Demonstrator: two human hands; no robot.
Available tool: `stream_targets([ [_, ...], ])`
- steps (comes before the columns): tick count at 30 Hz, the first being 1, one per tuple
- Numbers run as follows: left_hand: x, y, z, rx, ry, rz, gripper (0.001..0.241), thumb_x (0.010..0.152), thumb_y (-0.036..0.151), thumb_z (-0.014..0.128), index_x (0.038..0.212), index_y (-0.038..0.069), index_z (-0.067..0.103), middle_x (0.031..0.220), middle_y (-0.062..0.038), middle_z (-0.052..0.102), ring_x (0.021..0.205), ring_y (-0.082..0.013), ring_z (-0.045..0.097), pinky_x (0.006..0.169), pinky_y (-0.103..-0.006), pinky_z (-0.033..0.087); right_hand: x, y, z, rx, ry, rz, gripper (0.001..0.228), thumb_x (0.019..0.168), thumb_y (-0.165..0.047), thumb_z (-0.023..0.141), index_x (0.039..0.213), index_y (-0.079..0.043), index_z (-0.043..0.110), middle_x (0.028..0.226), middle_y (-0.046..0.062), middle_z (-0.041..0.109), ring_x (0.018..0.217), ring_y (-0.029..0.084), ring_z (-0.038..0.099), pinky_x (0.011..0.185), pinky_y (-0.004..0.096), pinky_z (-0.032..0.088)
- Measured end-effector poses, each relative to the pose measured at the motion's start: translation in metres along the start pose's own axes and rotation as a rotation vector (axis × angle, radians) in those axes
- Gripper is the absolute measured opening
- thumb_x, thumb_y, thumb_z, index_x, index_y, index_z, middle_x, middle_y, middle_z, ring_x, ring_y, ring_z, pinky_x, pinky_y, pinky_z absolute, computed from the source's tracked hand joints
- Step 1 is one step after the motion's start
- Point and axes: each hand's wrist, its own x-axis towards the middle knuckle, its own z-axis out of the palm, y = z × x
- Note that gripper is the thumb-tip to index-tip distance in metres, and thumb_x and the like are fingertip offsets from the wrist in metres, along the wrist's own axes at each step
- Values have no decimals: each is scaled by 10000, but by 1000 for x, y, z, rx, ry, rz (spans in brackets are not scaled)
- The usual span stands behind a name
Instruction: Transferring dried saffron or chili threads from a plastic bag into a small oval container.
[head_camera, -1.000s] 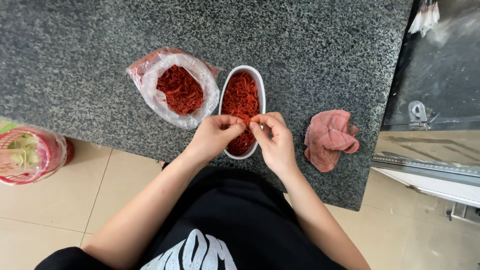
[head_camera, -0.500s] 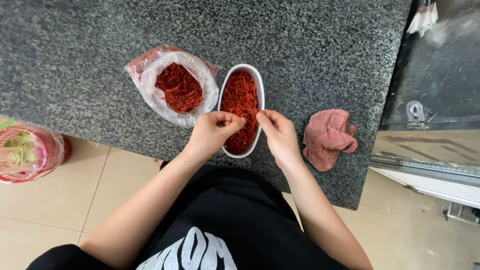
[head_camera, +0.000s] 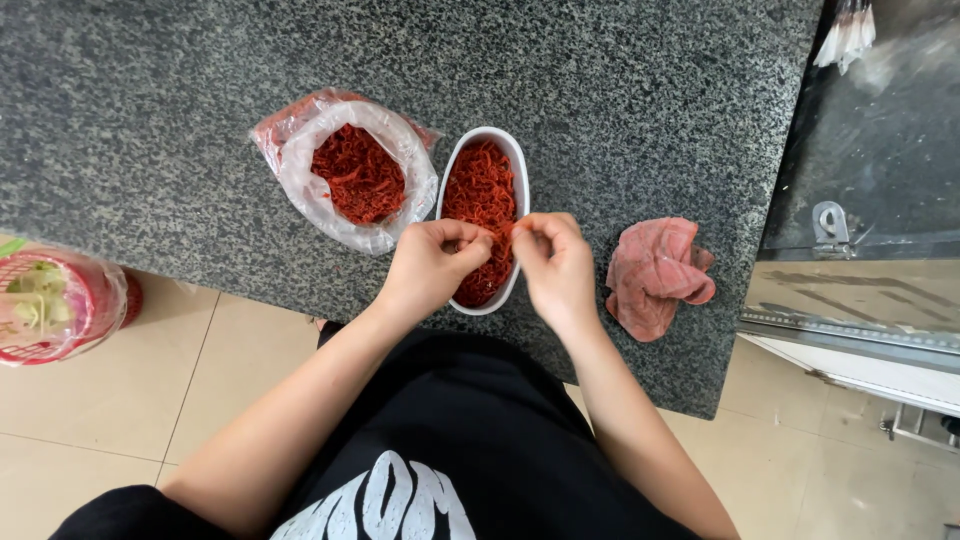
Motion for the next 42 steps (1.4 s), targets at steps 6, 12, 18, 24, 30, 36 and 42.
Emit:
stream_targets([
  [6, -1, 12, -6, -93, 16, -127, 252, 892, 204, 773, 994, -26, 790, 845, -50, 779, 727, -64, 681, 665, -228, 564, 4, -9, -11, -97, -38, 73, 164, 945, -197, 777, 961, -37, 745, 939, 3, 575, 686, 50, 430, 619, 221, 383],
  [12, 3, -8, -3, -59, 43, -93, 257, 898, 208, 752, 1008, -21, 787, 845, -42, 780, 738, -56, 684, 675, -220, 567, -3, -24, -3, -47, -105, -26, 181, 935, -179, 753, 1081, -72, 769, 925, -8, 599, 711, 58, 445, 648, 219, 395],
  [18, -1, -4, 0, 21, 23, -74, 215, 886, 195, 762, 927, -15, 790, 741, -21, 711, 647, -54, 581, 593, -249, 498, -2, 14, 0, -30, -71, -12, 103, 973, -149, 705, 990, -49, 724, 949, -5, 603, 764, 52, 541, 688, 217, 448],
  [24, -7, 18, -4, 406, 100, 56, 205, 797, 228, 819, 841, 32, 780, 751, -85, 705, 653, -188, 684, 647, -334, 559, 6, 23, -4, -195, -58, 32, 149, 953, -175, 782, 976, -31, 752, 888, 30, 574, 671, 87, 451, 616, 251, 397],
  [30, -8, 2, -7, 603, 115, 217, 186, 823, 144, 698, 967, 129, 816, 958, -120, 693, 875, -303, 704, 803, -415, 566, 0, 5, 0, -211, -126, 79, 260, 870, -139, 721, 1124, -153, 776, 950, -17, 585, 630, 68, 457, 602, 235, 437],
  [36, -8, 22, -43, 973, 351, 329, 312, 796, 165, 705, 1098, 96, 741, 1029, -144, 668, 816, -314, 710, 684, -439, 585, -1, -9, 6, -322, -63, 85, 217, 887, -221, 773, 1098, -171, 785, 947, 12, 625, 677, 123, 529, 644, 286, 453],
  [42, 15, 19, -109, 1255, 486, 154, 274, 931, 236, 668, 1172, 120, 729, 848, -125, 733, 648, -328, 713, 570, -464, 562, 14, -34, 37, -521, -62, -369, 201, 870, -228, 781, 1060, -160, 789, 1056, 41, 630, 1056, 243, 604, 923, 437, 351],
])
